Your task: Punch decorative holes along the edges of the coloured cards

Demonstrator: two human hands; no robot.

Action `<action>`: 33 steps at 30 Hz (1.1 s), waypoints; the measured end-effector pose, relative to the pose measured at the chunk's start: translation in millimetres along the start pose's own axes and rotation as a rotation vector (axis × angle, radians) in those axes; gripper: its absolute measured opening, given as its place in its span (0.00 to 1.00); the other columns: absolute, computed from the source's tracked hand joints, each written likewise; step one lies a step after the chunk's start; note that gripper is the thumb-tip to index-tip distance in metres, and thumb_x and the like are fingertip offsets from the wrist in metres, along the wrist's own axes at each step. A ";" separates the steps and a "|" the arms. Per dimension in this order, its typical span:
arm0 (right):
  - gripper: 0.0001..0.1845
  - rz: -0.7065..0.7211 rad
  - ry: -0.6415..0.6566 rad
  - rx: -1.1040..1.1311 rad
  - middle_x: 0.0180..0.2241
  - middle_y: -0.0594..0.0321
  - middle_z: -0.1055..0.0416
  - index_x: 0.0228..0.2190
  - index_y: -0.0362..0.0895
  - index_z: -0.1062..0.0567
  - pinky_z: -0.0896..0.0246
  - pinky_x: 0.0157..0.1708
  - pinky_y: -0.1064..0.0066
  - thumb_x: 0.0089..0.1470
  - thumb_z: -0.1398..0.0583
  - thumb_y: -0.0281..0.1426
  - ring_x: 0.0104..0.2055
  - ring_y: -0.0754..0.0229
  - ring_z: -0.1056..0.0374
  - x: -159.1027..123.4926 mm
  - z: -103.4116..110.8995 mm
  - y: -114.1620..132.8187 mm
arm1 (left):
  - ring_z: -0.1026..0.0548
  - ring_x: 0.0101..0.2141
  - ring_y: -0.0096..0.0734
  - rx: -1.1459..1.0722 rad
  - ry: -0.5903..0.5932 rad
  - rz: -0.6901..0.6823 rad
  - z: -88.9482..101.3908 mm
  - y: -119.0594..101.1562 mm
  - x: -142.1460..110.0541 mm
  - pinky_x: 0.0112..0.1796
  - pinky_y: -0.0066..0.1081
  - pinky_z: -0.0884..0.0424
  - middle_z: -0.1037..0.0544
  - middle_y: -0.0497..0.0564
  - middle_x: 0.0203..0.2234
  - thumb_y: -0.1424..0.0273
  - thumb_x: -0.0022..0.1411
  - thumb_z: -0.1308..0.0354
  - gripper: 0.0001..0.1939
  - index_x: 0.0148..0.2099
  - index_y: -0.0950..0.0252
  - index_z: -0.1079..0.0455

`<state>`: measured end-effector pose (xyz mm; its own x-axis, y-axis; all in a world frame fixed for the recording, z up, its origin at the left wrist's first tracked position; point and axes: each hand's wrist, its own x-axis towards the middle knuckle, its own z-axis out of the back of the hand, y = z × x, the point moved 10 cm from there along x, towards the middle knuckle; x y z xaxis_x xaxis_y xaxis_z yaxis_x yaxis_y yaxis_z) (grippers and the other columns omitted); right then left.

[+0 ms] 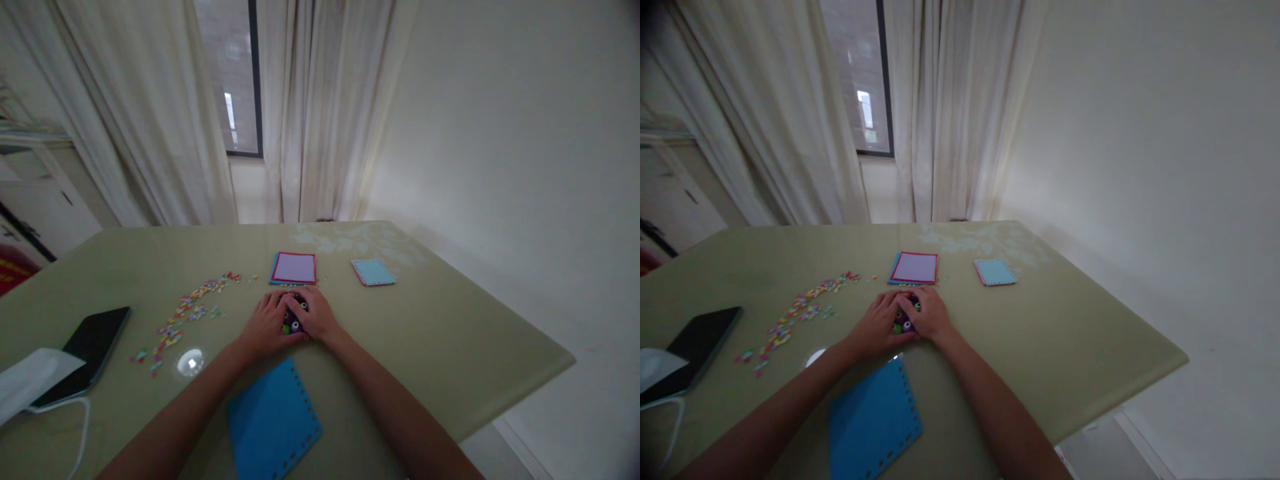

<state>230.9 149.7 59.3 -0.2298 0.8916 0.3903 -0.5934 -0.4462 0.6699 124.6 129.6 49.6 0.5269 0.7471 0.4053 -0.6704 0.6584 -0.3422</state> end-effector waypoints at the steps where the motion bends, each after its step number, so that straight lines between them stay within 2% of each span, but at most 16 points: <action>1: 0.17 0.011 0.011 -0.001 0.49 0.51 0.20 0.51 0.41 0.19 0.38 0.59 0.60 0.71 0.38 0.40 0.54 0.52 0.28 2.7 -6.8 4.7 | 0.30 0.61 0.54 0.005 -0.013 0.012 3.1 6.3 -4.9 0.64 0.52 0.35 0.27 0.60 0.62 0.47 0.59 0.29 0.42 0.67 0.62 0.34; 5: 0.16 0.074 0.072 0.007 0.49 0.52 0.20 0.49 0.43 0.18 0.38 0.58 0.60 0.71 0.38 0.40 0.52 0.51 0.29 23.0 -45.5 28.7 | 0.29 0.61 0.57 0.056 -0.079 0.092 22.5 43.5 -31.4 0.62 0.54 0.33 0.27 0.61 0.61 0.46 0.61 0.31 0.39 0.66 0.61 0.33; 10: 0.13 0.204 0.204 0.089 0.47 0.56 0.19 0.47 0.45 0.17 0.38 0.59 0.63 0.72 0.39 0.39 0.52 0.54 0.28 63.3 -112.9 72.3 | 0.30 0.61 0.62 0.178 -0.185 0.228 60.9 93.9 -73.5 0.62 0.59 0.34 0.28 0.63 0.62 0.48 0.66 0.37 0.35 0.67 0.62 0.35; 13: 0.14 0.256 0.263 0.162 0.47 0.57 0.18 0.44 0.45 0.16 0.39 0.62 0.63 0.74 0.41 0.38 0.54 0.54 0.28 82.8 -142.5 89.2 | 0.31 0.63 0.64 0.246 -0.247 0.302 80.1 112.7 -91.9 0.63 0.60 0.35 0.29 0.65 0.63 0.49 0.67 0.38 0.35 0.68 0.63 0.36; 15: 0.17 0.253 0.273 0.210 0.47 0.56 0.17 0.43 0.45 0.16 0.39 0.62 0.62 0.75 0.44 0.38 0.54 0.54 0.27 90.2 -151.8 89.3 | 0.32 0.63 0.65 0.274 -0.278 0.335 86.8 118.2 -98.1 0.62 0.60 0.34 0.30 0.65 0.64 0.48 0.67 0.38 0.37 0.69 0.63 0.37; 20: 0.27 0.166 0.231 0.347 0.51 0.53 0.18 0.48 0.45 0.17 0.35 0.60 0.61 0.77 0.50 0.47 0.55 0.52 0.25 91.2 -148.9 68.7 | 0.35 0.66 0.64 0.286 -0.317 0.331 88.7 112.7 -97.6 0.65 0.60 0.38 0.32 0.63 0.67 0.46 0.65 0.35 0.44 0.73 0.61 0.42; 23: 0.32 0.106 0.192 0.442 0.50 0.55 0.18 0.48 0.45 0.17 0.34 0.59 0.62 0.74 0.51 0.54 0.53 0.52 0.24 90.2 -142.7 59.5 | 0.35 0.66 0.66 0.284 -0.332 0.304 91.0 104.1 -96.0 0.65 0.62 0.39 0.31 0.65 0.67 0.47 0.65 0.35 0.42 0.72 0.62 0.39; 26: 0.38 0.041 0.134 0.542 0.48 0.55 0.17 0.47 0.45 0.17 0.35 0.61 0.61 0.70 0.51 0.62 0.54 0.52 0.24 94.0 -137.0 50.6 | 0.35 0.66 0.65 0.285 -0.364 0.270 100.3 94.1 -97.9 0.65 0.63 0.41 0.29 0.64 0.66 0.48 0.66 0.35 0.38 0.71 0.60 0.36; 29: 0.46 -0.029 0.060 0.643 0.49 0.51 0.18 0.46 0.42 0.17 0.36 0.63 0.59 0.68 0.56 0.65 0.56 0.50 0.25 97.9 -131.5 38.5 | 0.35 0.65 0.65 0.280 -0.422 0.240 114.1 80.9 -103.3 0.64 0.65 0.42 0.28 0.63 0.64 0.52 0.70 0.37 0.30 0.67 0.59 0.32; 31: 0.46 -0.062 0.039 0.697 0.49 0.50 0.19 0.45 0.41 0.18 0.36 0.62 0.58 0.68 0.56 0.66 0.55 0.50 0.25 96.4 -129.3 31.9 | 0.32 0.61 0.63 0.252 -0.428 0.200 116.2 66.2 -104.7 0.62 0.63 0.39 0.25 0.63 0.60 0.55 0.73 0.39 0.22 0.62 0.59 0.28; 33: 0.41 -0.079 0.060 0.735 0.48 0.52 0.19 0.45 0.42 0.19 0.34 0.60 0.58 0.66 0.49 0.65 0.53 0.50 0.25 90.5 -127.6 28.5 | 0.28 0.56 0.56 0.191 -0.362 0.119 106.0 43.1 -100.9 0.59 0.57 0.35 0.21 0.60 0.54 0.59 0.75 0.42 0.14 0.56 0.58 0.24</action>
<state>94.7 227.6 33.1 -0.2620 0.9166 0.3019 0.0542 -0.2983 0.9529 -12.8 72.9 83.8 0.2448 0.7142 0.6557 -0.8185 0.5148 -0.2551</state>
